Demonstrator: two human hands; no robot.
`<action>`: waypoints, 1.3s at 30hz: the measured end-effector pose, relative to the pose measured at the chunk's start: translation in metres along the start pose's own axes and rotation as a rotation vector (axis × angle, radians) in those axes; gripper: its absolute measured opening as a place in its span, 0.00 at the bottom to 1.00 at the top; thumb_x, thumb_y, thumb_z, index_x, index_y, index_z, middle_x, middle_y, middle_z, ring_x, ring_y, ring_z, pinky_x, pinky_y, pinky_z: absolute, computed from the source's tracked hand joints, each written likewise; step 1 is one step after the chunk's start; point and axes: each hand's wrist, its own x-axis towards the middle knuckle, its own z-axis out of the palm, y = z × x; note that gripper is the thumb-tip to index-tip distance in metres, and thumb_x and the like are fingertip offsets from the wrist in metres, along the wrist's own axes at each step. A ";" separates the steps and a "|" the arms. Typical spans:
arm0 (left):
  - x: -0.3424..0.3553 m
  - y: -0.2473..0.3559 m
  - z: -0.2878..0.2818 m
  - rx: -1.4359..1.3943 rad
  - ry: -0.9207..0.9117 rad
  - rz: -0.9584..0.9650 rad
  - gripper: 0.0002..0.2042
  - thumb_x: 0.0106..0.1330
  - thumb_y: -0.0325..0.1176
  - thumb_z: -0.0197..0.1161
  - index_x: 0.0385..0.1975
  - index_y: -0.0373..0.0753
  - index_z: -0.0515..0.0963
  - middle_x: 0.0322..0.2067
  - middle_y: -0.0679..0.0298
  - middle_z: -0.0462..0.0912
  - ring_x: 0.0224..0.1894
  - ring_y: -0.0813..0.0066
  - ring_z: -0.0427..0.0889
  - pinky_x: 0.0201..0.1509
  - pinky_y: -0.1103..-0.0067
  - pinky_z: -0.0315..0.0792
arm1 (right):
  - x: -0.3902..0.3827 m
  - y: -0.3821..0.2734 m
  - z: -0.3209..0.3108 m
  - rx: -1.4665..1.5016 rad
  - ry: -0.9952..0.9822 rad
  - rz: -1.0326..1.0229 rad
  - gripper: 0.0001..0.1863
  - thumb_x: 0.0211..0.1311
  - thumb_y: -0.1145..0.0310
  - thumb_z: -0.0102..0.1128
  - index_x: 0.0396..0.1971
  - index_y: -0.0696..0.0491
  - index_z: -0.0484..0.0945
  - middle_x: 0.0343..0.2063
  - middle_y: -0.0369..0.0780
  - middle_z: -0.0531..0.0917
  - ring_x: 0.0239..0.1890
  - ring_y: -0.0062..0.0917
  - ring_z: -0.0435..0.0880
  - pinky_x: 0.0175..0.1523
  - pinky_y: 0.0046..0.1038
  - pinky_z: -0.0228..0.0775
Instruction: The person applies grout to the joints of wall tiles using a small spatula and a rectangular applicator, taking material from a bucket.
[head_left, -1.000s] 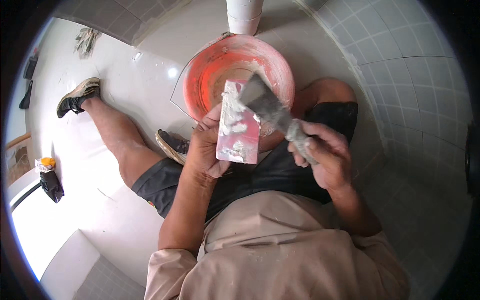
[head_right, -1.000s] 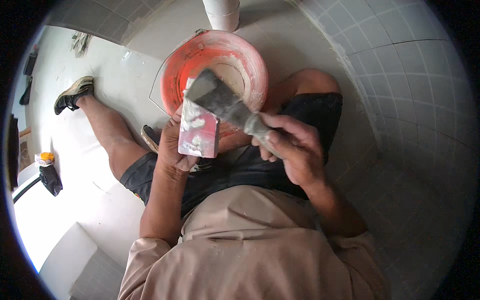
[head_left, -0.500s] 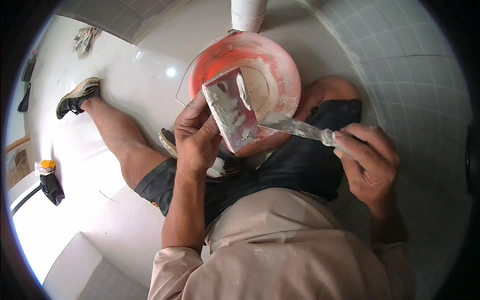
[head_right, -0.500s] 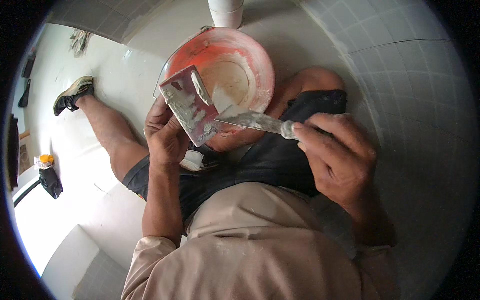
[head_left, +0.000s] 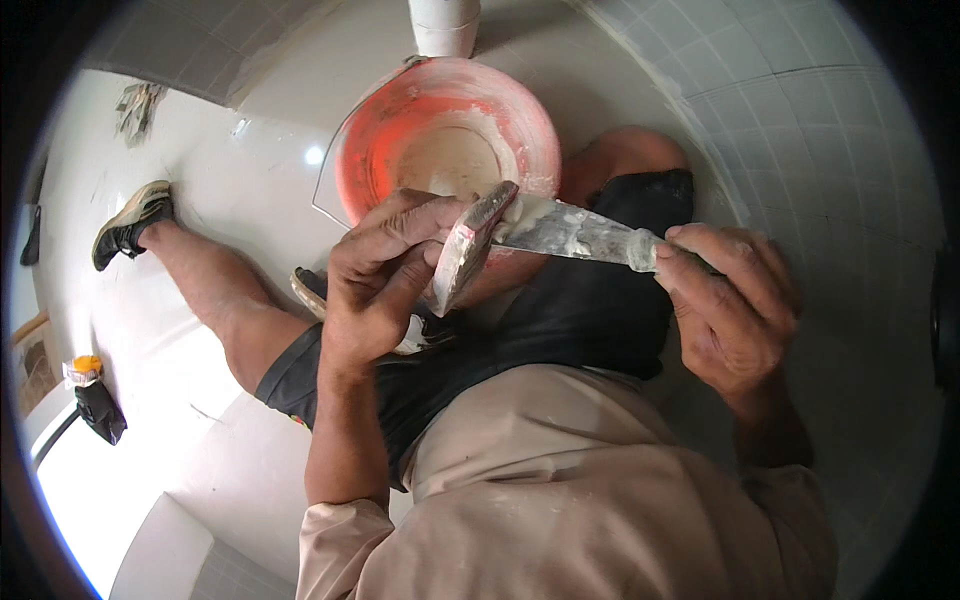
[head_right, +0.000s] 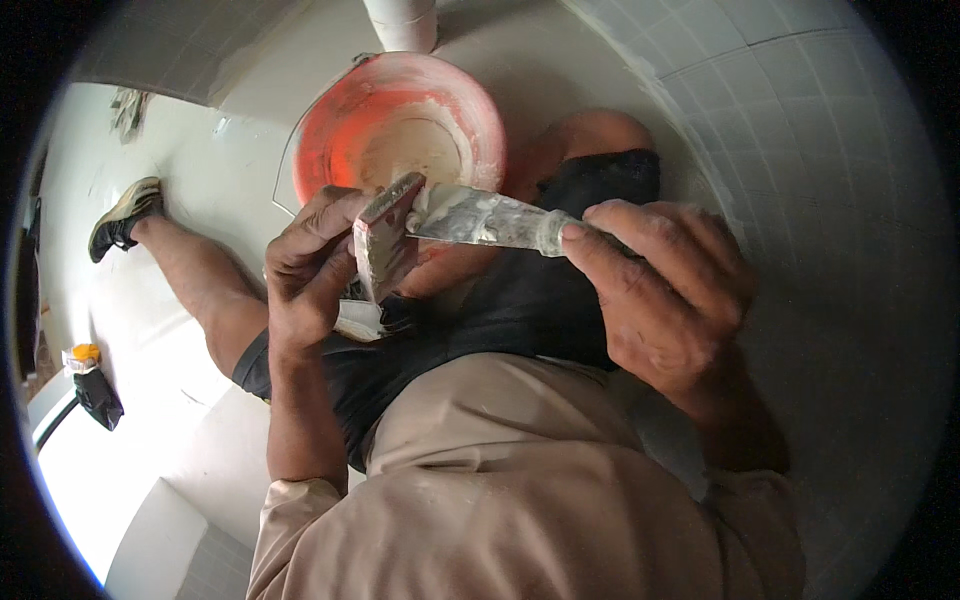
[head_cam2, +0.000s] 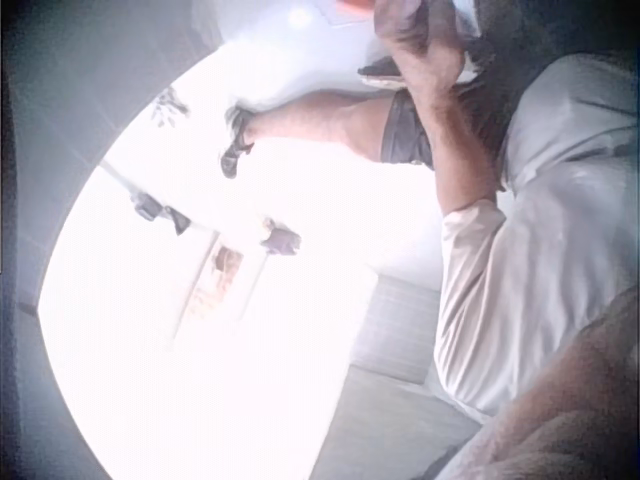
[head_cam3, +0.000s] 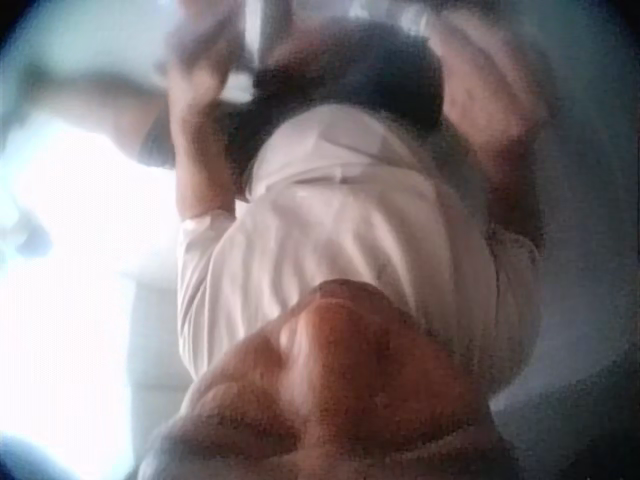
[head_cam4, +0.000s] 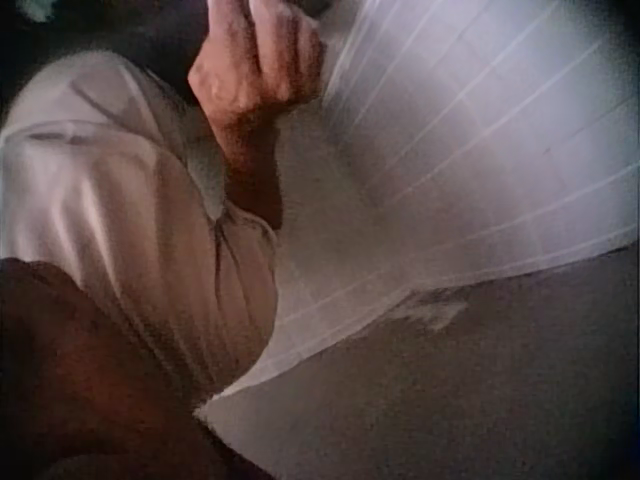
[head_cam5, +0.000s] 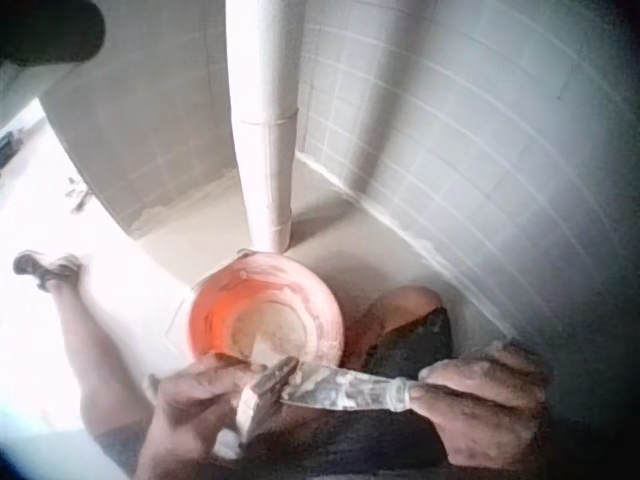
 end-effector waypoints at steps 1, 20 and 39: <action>0.003 0.003 0.001 -0.008 -0.010 0.002 0.18 0.59 0.11 0.56 0.49 0.30 0.81 0.41 0.57 0.81 0.46 0.67 0.80 0.54 0.76 0.71 | -0.005 0.001 0.000 -0.008 0.015 0.002 0.13 0.48 0.82 0.69 0.36 0.57 0.84 0.35 0.42 0.84 0.33 0.32 0.83 0.35 0.30 0.73; -0.023 -0.010 -0.011 -0.203 0.024 -0.442 0.19 0.63 0.14 0.51 0.54 0.28 0.76 0.50 0.59 0.80 0.51 0.72 0.78 0.58 0.78 0.69 | -0.195 0.132 -0.059 -0.769 -0.239 1.119 0.17 0.54 0.74 0.68 0.46 0.50 0.83 0.45 0.40 0.84 0.49 0.33 0.82 0.55 0.36 0.74; -0.054 -0.010 -0.026 -0.252 0.162 -0.529 0.24 0.60 0.18 0.56 0.60 0.30 0.71 0.52 0.54 0.80 0.52 0.68 0.81 0.54 0.75 0.78 | -0.328 0.265 -0.045 -0.824 -0.718 1.402 0.14 0.59 0.63 0.60 0.42 0.53 0.82 0.43 0.47 0.84 0.48 0.45 0.82 0.53 0.45 0.74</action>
